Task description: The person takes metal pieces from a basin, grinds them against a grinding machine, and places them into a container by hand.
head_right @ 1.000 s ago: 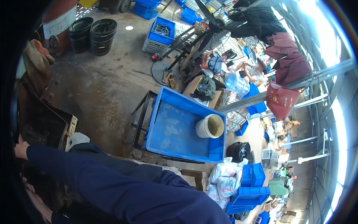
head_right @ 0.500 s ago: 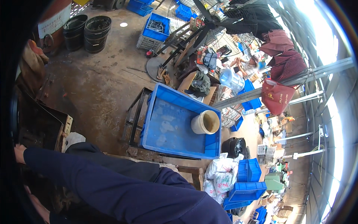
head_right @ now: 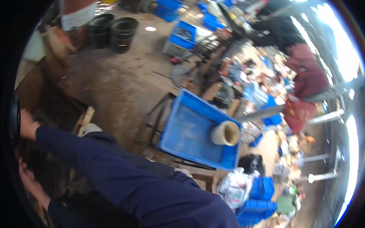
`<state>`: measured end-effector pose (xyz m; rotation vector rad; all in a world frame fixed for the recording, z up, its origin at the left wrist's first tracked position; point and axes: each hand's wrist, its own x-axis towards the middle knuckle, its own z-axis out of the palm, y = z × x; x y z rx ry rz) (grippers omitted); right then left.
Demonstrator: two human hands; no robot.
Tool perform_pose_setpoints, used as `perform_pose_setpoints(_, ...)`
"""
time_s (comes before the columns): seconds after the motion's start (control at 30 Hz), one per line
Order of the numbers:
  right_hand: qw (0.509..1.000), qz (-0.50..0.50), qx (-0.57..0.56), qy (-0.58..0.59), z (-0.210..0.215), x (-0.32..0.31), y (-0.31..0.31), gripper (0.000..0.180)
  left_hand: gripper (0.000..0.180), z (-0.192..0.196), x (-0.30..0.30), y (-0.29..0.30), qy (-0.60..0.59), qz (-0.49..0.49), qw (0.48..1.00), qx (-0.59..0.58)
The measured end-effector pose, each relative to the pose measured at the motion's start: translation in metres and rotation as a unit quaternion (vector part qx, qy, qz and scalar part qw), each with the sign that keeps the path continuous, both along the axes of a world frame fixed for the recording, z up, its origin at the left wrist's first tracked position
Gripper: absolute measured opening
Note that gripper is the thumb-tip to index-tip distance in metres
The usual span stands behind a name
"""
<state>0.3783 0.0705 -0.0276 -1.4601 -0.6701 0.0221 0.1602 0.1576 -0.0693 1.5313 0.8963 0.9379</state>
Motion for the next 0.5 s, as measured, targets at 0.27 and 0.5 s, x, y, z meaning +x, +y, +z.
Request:
perform_pose_setpoints(0.27,0.96,0.247,-0.111,0.07,0.02,-0.015,-0.088,0.053,0.032,0.053,0.001,-0.097,0.103,0.096,0.99,0.016)
perform_pose_setpoints(0.5,0.915,0.365,-0.157,0.07,0.045,-0.037,-0.171,0.026,0.031,0.061,-0.013,-0.088,0.099,0.036,0.991,0.08)
